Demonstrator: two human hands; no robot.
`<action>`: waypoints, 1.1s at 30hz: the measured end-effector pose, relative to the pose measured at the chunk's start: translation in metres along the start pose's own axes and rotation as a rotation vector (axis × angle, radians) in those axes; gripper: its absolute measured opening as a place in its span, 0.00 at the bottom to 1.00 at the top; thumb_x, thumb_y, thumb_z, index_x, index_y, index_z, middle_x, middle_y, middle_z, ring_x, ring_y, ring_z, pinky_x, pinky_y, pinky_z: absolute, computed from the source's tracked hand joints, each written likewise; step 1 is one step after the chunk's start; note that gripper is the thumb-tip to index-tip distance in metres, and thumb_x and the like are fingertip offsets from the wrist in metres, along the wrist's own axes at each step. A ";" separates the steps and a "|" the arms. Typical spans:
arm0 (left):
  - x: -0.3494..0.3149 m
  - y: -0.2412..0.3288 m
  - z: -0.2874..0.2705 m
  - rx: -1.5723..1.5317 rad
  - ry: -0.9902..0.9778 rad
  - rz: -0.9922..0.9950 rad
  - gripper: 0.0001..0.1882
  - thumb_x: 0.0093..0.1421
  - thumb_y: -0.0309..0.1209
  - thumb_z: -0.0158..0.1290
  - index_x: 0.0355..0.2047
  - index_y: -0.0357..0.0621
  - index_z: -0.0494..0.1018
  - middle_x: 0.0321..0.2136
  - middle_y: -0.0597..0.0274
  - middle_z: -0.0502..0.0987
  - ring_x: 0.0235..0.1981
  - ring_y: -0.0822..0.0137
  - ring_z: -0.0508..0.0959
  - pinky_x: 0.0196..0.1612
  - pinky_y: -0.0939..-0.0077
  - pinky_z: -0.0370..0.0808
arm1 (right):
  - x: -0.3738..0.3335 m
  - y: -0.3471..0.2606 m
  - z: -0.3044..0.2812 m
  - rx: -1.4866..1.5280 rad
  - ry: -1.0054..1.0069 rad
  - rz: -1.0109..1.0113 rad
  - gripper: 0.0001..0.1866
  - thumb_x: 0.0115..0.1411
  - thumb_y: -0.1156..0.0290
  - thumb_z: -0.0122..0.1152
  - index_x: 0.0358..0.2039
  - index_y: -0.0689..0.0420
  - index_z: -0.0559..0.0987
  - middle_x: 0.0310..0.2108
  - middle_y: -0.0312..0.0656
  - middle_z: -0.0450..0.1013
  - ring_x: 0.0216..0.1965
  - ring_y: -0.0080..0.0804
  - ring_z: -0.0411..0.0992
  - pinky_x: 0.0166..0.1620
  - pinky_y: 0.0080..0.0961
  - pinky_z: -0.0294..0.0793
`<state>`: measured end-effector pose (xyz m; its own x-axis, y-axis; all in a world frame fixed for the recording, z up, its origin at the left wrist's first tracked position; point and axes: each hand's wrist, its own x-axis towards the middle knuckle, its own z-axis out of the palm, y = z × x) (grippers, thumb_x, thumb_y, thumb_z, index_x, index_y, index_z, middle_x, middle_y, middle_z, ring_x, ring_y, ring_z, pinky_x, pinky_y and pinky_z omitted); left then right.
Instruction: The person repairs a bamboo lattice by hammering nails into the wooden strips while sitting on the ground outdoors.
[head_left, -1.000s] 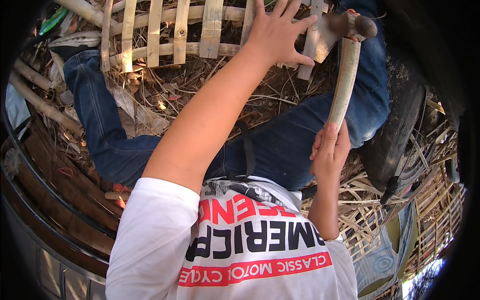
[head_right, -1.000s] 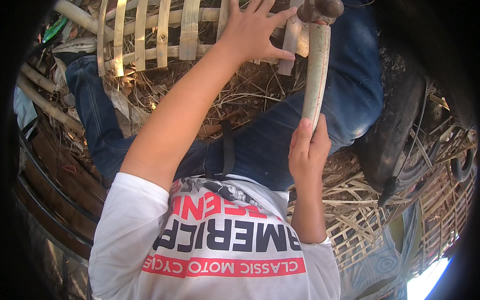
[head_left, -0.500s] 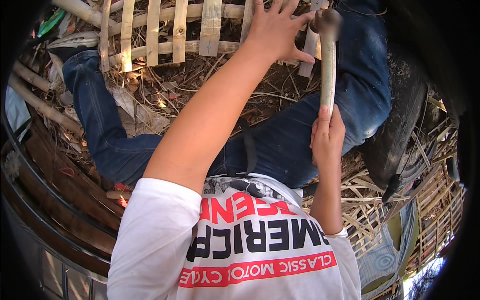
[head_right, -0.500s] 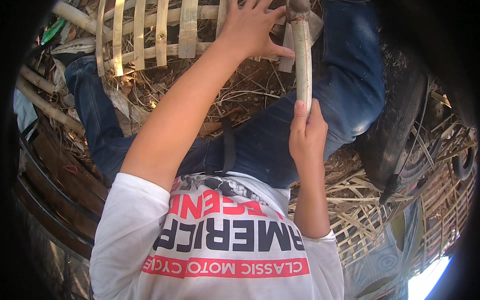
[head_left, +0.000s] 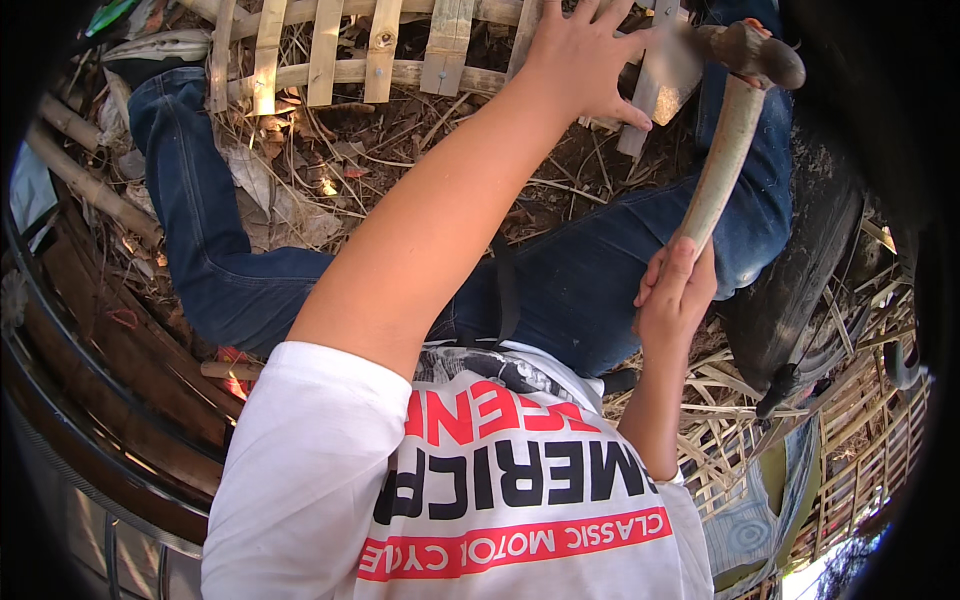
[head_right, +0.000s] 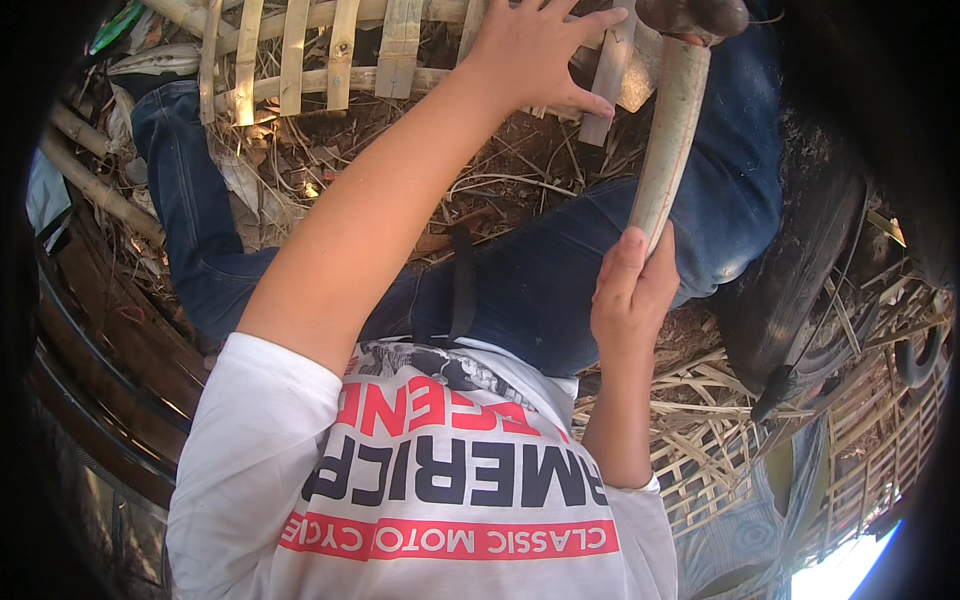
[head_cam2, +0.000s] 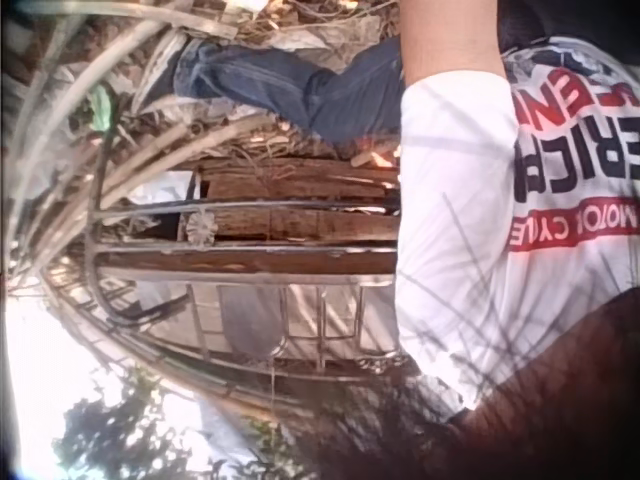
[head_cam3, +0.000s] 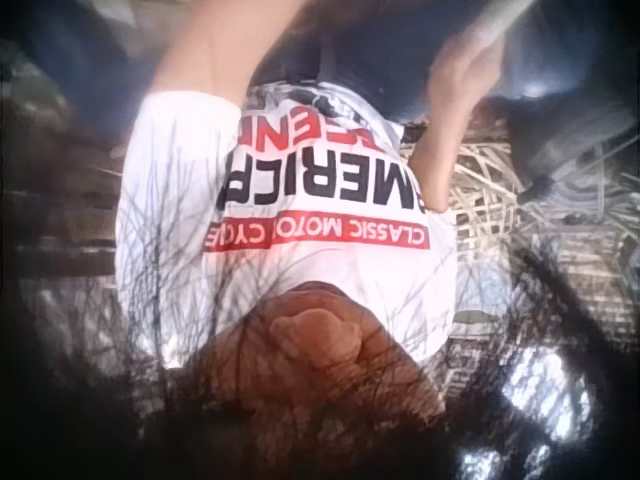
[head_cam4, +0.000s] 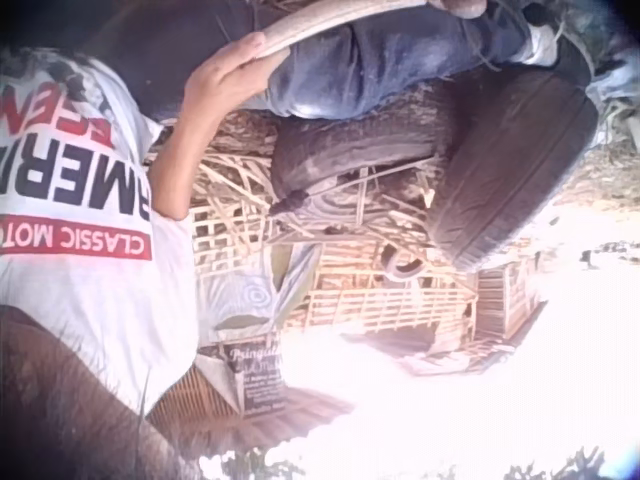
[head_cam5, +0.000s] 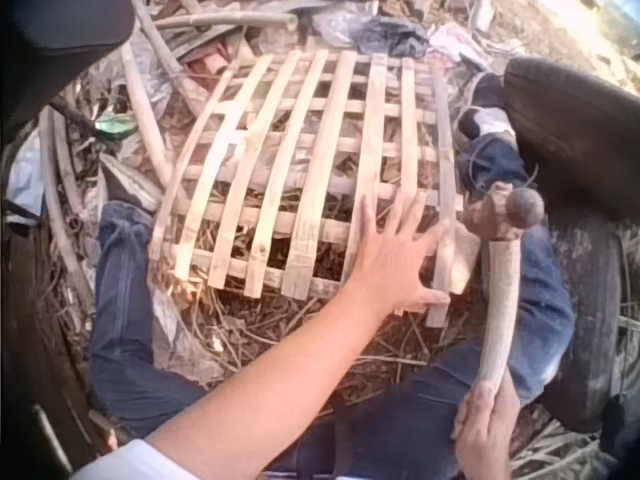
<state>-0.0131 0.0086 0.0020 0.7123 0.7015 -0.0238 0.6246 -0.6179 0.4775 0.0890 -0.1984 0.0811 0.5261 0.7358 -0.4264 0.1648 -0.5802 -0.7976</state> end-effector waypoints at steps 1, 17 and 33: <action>0.000 0.000 -0.005 0.003 -0.003 -0.016 0.56 0.41 0.64 0.63 0.68 0.60 0.57 0.70 0.46 0.49 0.72 0.48 0.45 0.67 0.28 0.35 | 0.011 0.014 0.003 -0.116 -0.043 0.038 0.21 0.73 0.55 0.40 0.34 0.60 0.70 0.15 0.32 0.62 0.13 0.16 0.59 0.15 0.19 0.58; 0.001 0.000 0.000 0.038 -0.016 -0.023 0.55 0.41 0.65 0.62 0.68 0.61 0.58 0.70 0.48 0.49 0.72 0.49 0.43 0.67 0.28 0.35 | 0.004 0.007 0.006 -0.008 -0.023 0.040 0.19 0.73 0.55 0.42 0.33 0.58 0.68 0.14 0.31 0.60 0.11 0.15 0.57 0.13 0.18 0.56; 0.001 0.005 -0.012 0.056 0.030 0.003 0.56 0.39 0.66 0.62 0.68 0.62 0.57 0.70 0.48 0.50 0.72 0.47 0.46 0.66 0.28 0.35 | -0.005 -0.010 0.001 0.092 -0.003 0.045 0.19 0.73 0.55 0.41 0.36 0.59 0.69 0.15 0.31 0.60 0.13 0.14 0.58 0.13 0.15 0.57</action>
<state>-0.0128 0.0103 0.0149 0.7049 0.7093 0.0046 0.6397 -0.6386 0.4277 0.0844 -0.1958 0.0910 0.5287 0.7110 -0.4636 0.0641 -0.5781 -0.8134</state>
